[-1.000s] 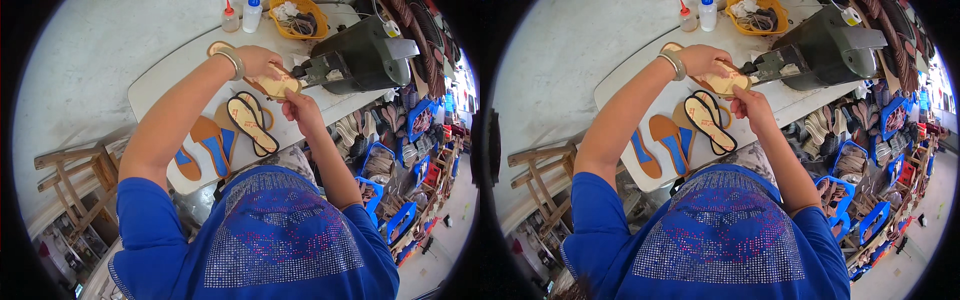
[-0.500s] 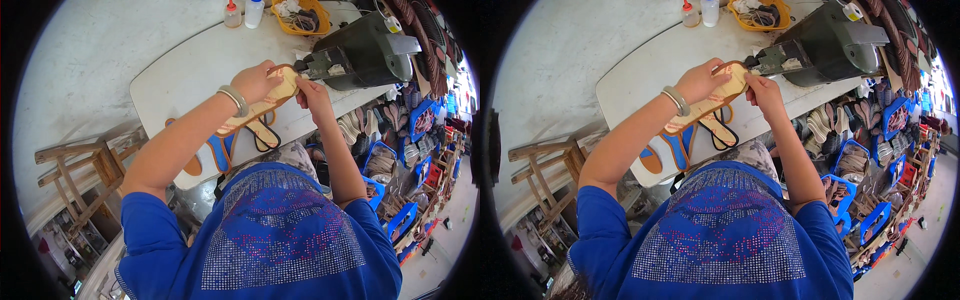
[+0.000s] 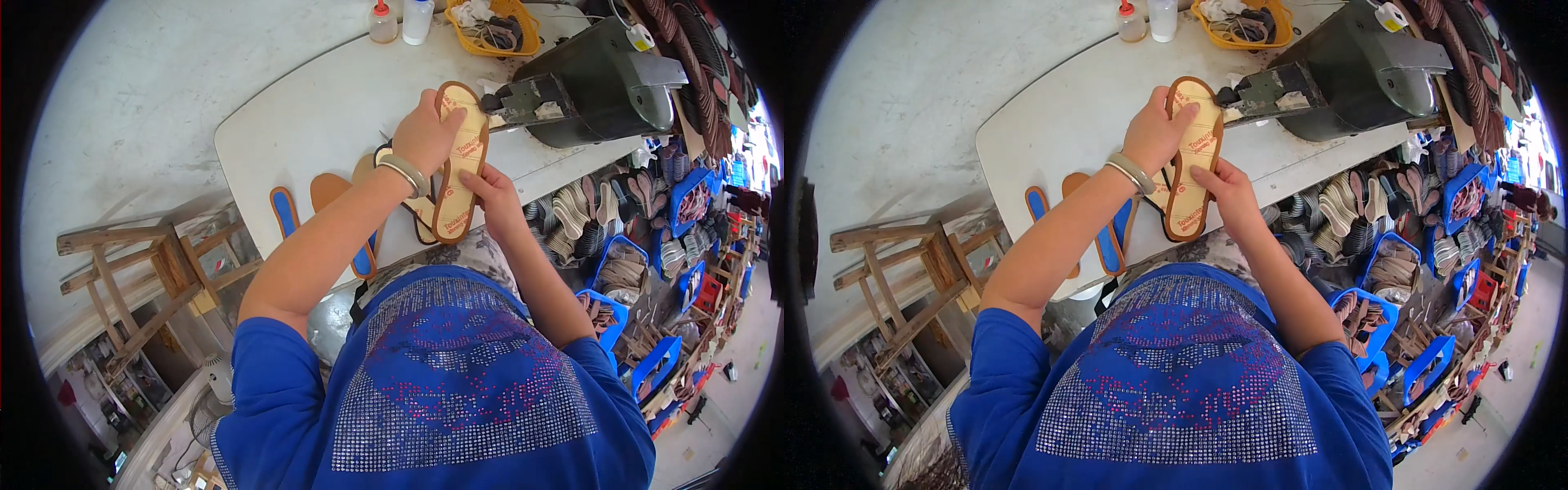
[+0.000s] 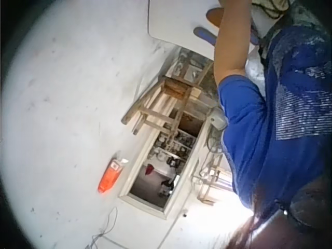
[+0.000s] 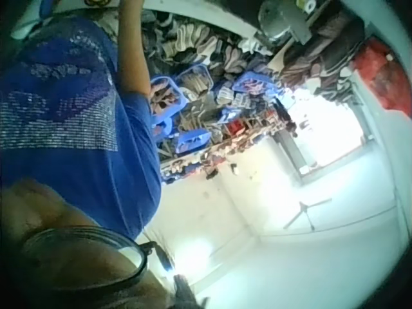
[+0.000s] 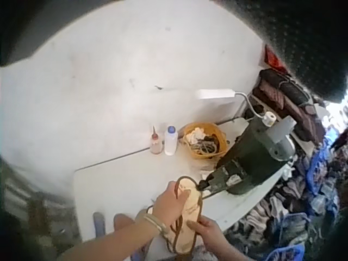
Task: The person assembles flip-flops by hand in a workshop. They pick up soles and straps, align them, and use a manual press machine to attach the components. The person handles multiple pairs, moving between a workbench and a table with bins of materials.
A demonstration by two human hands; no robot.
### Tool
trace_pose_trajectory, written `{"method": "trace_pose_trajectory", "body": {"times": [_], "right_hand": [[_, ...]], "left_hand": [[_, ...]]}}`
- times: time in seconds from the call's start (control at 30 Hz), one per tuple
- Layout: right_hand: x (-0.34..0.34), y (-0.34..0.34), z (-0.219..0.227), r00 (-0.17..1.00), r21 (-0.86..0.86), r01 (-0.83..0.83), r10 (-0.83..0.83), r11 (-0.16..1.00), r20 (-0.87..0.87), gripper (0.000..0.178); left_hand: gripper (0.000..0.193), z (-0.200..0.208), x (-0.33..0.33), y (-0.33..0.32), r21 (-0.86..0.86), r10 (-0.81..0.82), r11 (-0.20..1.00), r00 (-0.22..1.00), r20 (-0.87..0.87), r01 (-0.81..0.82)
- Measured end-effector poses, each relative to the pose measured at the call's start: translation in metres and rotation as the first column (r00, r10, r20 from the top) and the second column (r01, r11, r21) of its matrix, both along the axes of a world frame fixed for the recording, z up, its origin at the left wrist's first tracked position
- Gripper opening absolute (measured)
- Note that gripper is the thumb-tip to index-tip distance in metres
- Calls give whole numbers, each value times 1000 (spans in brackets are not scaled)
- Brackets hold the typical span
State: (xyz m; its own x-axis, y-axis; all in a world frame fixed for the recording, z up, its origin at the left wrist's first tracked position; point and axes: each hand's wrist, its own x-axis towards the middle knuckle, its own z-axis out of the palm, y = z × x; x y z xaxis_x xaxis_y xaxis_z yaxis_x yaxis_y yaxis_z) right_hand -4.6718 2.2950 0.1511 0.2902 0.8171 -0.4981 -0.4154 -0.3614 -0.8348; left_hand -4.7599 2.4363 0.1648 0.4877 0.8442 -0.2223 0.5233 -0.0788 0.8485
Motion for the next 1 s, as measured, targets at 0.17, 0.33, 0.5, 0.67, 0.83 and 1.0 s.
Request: {"method": "trace_pose_trajectory", "body": {"times": [0.17, 0.33, 0.5, 0.67, 0.83, 1.0], "right_hand": [[7, 8, 7, 998, 28, 59, -59, 998, -19, 27], [17, 10, -2, 995, 72, 91, -87, 993, -51, 26], [-2, 11, 2, 985, 19, -156, 154, 988, 80, 26], [-47, -9, -39, 915, -58, -399, 402, 915, 37, 34], [-81, -18, -84, 864, -148, -497, 504, 855, 13, 30], [-99, -12, -96, 841, -210, -521, 540, 827, 38, 31]], "left_hand": [[43, -2, 4, 7, 49, 56, 997, 998, 8, -56], [47, -9, 6, 10, 99, 152, 984, 988, -1, -152], [56, -30, -48, 5, -78, 215, 976, 956, 200, -203], [64, -82, -184, -43, 4, 480, 876, 873, -84, -482], [82, -122, -201, -132, 154, 391, 920, 826, -407, -359], [89, -131, -218, -137, 241, 423, 903, 832, -359, -355]]}}
